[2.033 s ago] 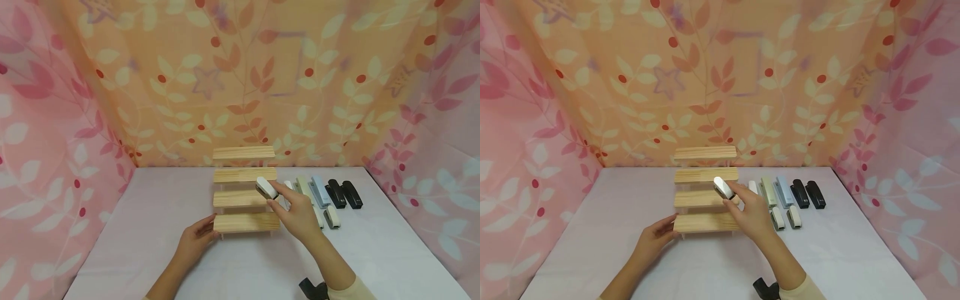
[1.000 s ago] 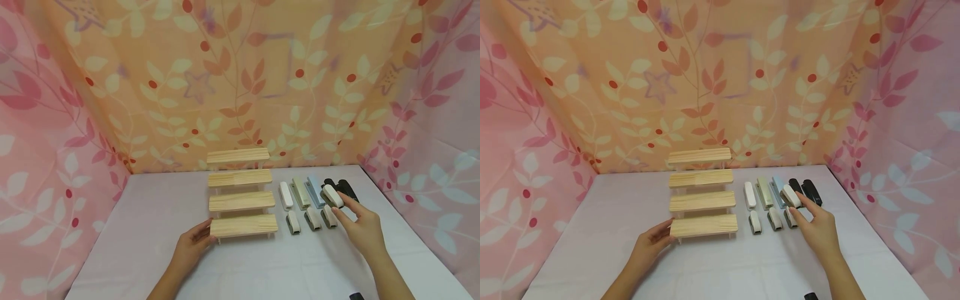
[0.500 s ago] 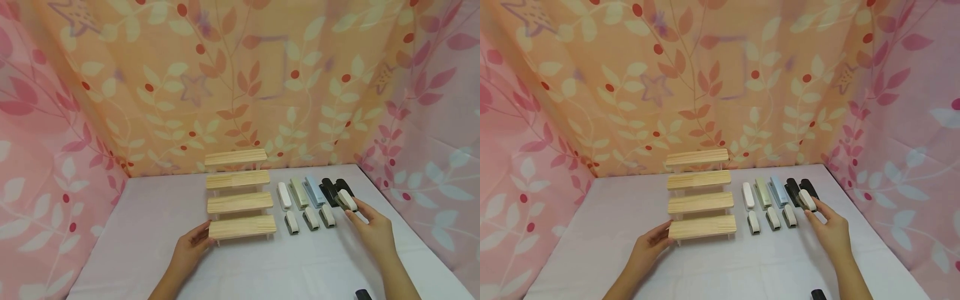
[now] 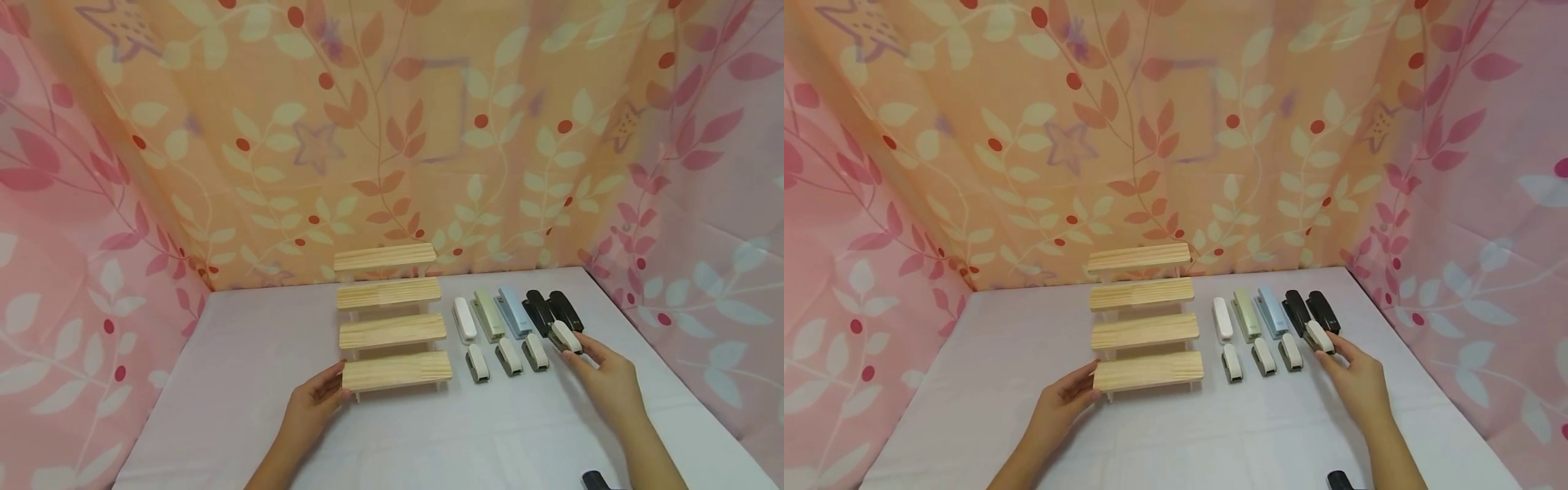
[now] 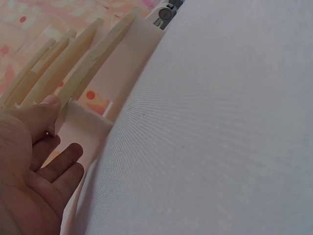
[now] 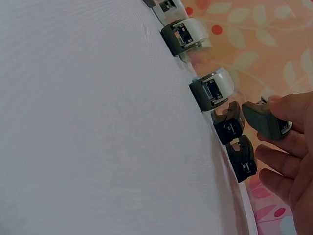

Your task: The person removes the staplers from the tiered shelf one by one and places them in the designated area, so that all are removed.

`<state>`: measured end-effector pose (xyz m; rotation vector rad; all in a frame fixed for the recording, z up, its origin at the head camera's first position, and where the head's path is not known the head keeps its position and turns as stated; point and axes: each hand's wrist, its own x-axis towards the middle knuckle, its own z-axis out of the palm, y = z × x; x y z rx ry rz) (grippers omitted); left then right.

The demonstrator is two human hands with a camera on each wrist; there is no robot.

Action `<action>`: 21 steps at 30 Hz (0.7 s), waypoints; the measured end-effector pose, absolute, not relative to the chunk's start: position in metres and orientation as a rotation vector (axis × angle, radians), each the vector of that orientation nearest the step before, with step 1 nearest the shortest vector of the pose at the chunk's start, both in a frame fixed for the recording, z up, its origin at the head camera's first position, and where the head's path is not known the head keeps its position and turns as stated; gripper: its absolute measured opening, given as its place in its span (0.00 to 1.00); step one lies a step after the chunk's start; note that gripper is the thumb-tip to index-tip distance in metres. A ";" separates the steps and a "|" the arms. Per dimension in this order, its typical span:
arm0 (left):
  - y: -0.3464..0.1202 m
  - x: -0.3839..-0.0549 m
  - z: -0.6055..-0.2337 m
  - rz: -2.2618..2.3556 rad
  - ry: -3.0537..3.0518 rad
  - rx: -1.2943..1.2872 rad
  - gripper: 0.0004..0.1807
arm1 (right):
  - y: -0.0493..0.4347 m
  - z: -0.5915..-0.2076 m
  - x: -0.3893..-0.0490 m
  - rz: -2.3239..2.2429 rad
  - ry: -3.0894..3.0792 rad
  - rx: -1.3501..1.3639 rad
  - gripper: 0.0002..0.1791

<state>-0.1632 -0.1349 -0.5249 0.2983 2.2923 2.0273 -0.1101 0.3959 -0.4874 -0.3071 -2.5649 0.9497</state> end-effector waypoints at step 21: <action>-0.134 -0.164 -0.525 1.965 2.397 0.320 0.32 | 0.405 -0.512 -0.114 0.775 -2.731 -0.361 0.32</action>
